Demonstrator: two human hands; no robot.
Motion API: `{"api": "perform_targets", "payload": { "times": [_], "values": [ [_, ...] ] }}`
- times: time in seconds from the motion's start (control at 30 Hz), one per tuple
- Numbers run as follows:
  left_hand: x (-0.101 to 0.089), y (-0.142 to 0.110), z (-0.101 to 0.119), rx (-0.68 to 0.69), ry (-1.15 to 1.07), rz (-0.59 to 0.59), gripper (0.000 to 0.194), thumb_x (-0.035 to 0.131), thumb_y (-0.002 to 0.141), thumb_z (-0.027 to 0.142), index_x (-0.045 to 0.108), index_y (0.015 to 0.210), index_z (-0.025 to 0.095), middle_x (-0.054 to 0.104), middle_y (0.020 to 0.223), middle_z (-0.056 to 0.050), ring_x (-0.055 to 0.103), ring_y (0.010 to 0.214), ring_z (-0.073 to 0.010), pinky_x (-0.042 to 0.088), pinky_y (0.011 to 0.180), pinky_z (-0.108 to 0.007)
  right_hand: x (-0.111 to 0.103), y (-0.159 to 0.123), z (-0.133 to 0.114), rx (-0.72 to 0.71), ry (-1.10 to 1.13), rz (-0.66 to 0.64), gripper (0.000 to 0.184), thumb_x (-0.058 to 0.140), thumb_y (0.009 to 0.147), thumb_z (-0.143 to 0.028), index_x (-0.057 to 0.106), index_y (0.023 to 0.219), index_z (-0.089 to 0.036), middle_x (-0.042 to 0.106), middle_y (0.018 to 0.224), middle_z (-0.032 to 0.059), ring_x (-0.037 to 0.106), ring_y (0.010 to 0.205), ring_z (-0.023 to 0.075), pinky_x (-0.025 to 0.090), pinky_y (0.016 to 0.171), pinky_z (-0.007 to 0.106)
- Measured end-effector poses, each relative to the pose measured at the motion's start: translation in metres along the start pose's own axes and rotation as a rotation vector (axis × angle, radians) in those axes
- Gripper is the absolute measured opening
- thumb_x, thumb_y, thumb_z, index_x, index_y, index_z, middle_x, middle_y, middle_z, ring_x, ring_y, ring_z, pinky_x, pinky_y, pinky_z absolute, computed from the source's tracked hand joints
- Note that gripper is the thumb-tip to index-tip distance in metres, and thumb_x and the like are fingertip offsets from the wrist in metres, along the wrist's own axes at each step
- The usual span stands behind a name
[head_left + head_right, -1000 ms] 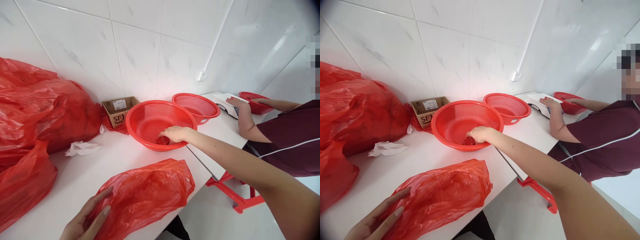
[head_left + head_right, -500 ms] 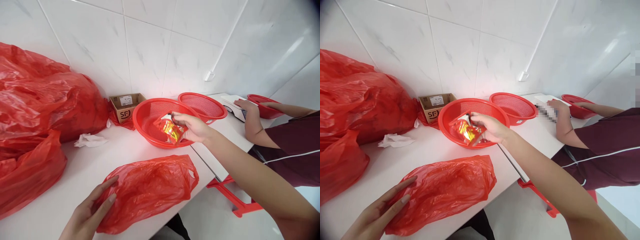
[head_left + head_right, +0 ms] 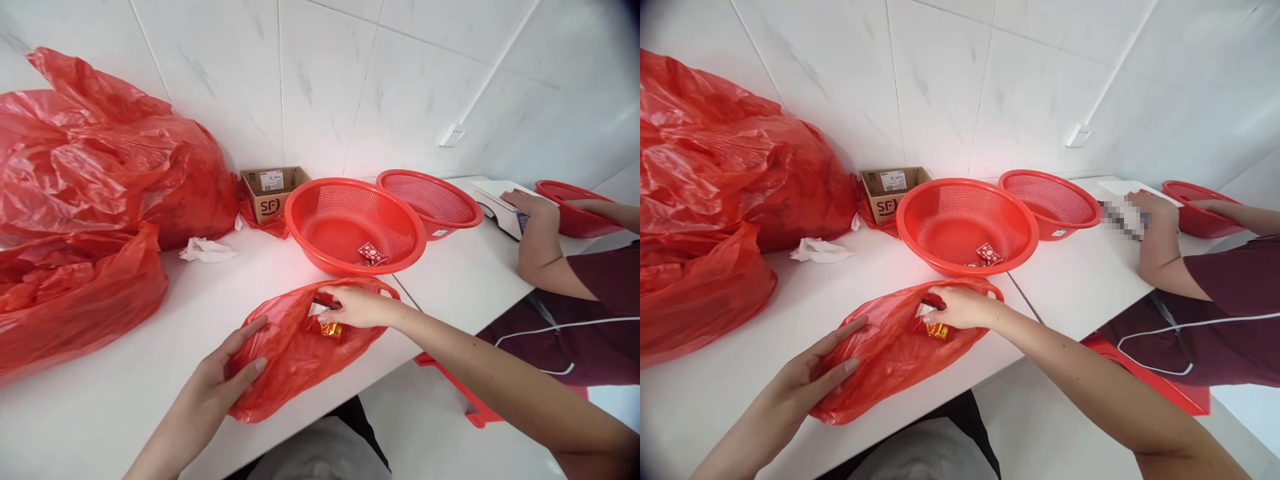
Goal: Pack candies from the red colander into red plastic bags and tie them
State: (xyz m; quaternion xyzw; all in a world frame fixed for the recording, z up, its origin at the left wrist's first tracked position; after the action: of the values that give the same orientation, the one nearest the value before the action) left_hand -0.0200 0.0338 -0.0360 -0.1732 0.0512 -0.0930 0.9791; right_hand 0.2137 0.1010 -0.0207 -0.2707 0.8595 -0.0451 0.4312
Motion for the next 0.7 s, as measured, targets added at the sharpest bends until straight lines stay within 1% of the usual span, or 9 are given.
{"api": "perform_targets", "payload": {
  "times": [0.07, 0.23, 0.3, 0.4, 0.47, 0.57, 0.63, 0.67, 0.7],
  "values": [
    [0.0, -0.004, 0.004, -0.038, -0.133, -0.008, 0.067, 0.075, 0.075, 0.05, 0.058, 0.137, 0.029, 0.061, 0.14, -0.003, 0.063, 0.12, -0.0279, 0.055, 0.094, -0.03, -0.008, -0.001, 0.004, 0.049, -0.079, 0.016, 0.045, 0.063, 0.085, -0.042, 0.059, 0.127, -0.028, 0.071, 0.106, 0.0043, 0.065, 0.092, 0.0247, 0.044, 0.073, 0.031],
    [-0.012, -0.009, 0.013, -0.09, -0.437, 0.093, 0.07, 0.083, 0.069, 0.037, 0.059, 0.135, 0.035, 0.064, 0.137, -0.002, 0.07, 0.107, -0.0235, 0.058, 0.078, -0.019, -0.012, -0.007, 0.005, 0.146, -0.253, -0.009, 0.031, 0.047, 0.094, -0.042, 0.064, 0.117, -0.03, 0.072, 0.105, 0.0017, 0.067, 0.087, 0.021, 0.046, 0.069, 0.028],
    [-0.012, -0.008, 0.013, -0.068, -0.419, 0.096, 0.073, 0.084, 0.068, 0.037, 0.058, 0.136, 0.037, 0.068, 0.131, -0.002, 0.072, 0.099, -0.0225, 0.059, 0.073, -0.018, -0.01, -0.011, -0.001, 0.132, -0.279, -0.033, 0.033, 0.051, 0.092, -0.039, 0.062, 0.122, -0.03, 0.072, 0.107, 0.002, 0.068, 0.088, 0.0211, 0.046, 0.069, 0.027],
    [-0.011, -0.006, 0.013, 0.037, -0.268, 0.131, 0.067, 0.084, 0.068, 0.041, 0.062, 0.132, 0.035, 0.064, 0.137, 0.0, 0.065, 0.117, -0.023, 0.055, 0.079, -0.012, -0.019, -0.027, -0.017, 0.109, -0.363, 0.011, 0.045, 0.061, 0.086, -0.038, 0.06, 0.13, -0.026, 0.069, 0.117, 0.0076, 0.066, 0.102, 0.0272, 0.048, 0.076, 0.031],
    [-0.009, -0.006, 0.013, 0.076, -0.224, 0.174, 0.064, 0.083, 0.069, 0.043, 0.064, 0.13, 0.036, 0.059, 0.143, 0.003, 0.054, 0.13, -0.0242, 0.053, 0.084, -0.011, -0.035, -0.041, -0.034, 0.016, -0.321, 0.018, 0.05, 0.061, 0.088, -0.044, 0.057, 0.134, -0.025, 0.067, 0.123, 0.0092, 0.064, 0.109, 0.0283, 0.049, 0.081, 0.033],
    [-0.007, -0.009, 0.01, 0.069, -0.336, 0.193, 0.069, 0.08, 0.07, 0.046, 0.057, 0.135, 0.042, 0.055, 0.147, 0.002, 0.053, 0.131, -0.0295, 0.057, 0.085, -0.021, -0.078, -0.048, -0.046, -0.099, -0.173, 0.104, 0.047, 0.048, 0.095, -0.051, 0.052, 0.138, -0.033, 0.067, 0.125, 0.0037, 0.065, 0.107, 0.0212, 0.051, 0.083, 0.029],
    [-0.008, -0.012, 0.007, 0.077, -0.375, 0.192, 0.071, 0.079, 0.07, 0.048, 0.056, 0.137, 0.042, 0.054, 0.148, 0.001, 0.054, 0.13, -0.0325, 0.058, 0.089, -0.03, -0.113, -0.035, -0.029, 0.023, -0.281, 0.287, 0.047, 0.046, 0.097, -0.049, 0.048, 0.14, -0.032, 0.065, 0.127, 0.0042, 0.065, 0.106, 0.0195, 0.049, 0.087, 0.03],
    [-0.008, -0.015, 0.004, 0.082, -0.359, 0.188, 0.069, 0.079, 0.07, 0.049, 0.057, 0.136, 0.042, 0.054, 0.148, 0.001, 0.053, 0.131, -0.0336, 0.056, 0.092, -0.033, -0.124, -0.024, -0.014, 0.141, -0.393, 0.307, 0.048, 0.049, 0.096, -0.046, 0.047, 0.141, -0.03, 0.062, 0.131, 0.0064, 0.064, 0.11, 0.0209, 0.048, 0.09, 0.031],
    [-0.009, -0.017, 0.001, 0.083, -0.319, 0.19, 0.067, 0.077, 0.071, 0.051, 0.058, 0.134, 0.042, 0.053, 0.148, 0.001, 0.051, 0.133, -0.034, 0.054, 0.096, -0.036, -0.131, -0.011, 0.005, 0.289, -0.505, 0.249, 0.051, 0.053, 0.094, -0.044, 0.046, 0.142, -0.027, 0.06, 0.135, 0.0088, 0.061, 0.115, 0.0234, 0.047, 0.093, 0.033]
  ]
}}
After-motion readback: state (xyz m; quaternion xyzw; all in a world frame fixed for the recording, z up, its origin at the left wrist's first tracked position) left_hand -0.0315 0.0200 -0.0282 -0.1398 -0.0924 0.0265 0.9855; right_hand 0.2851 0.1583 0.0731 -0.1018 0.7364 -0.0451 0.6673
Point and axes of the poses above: each hand's wrist, its own y-axis towards the middle knuckle, its own x-axis out of the palm, z = x × y, the point moved 5 cm from there along y, towards the middle knuckle
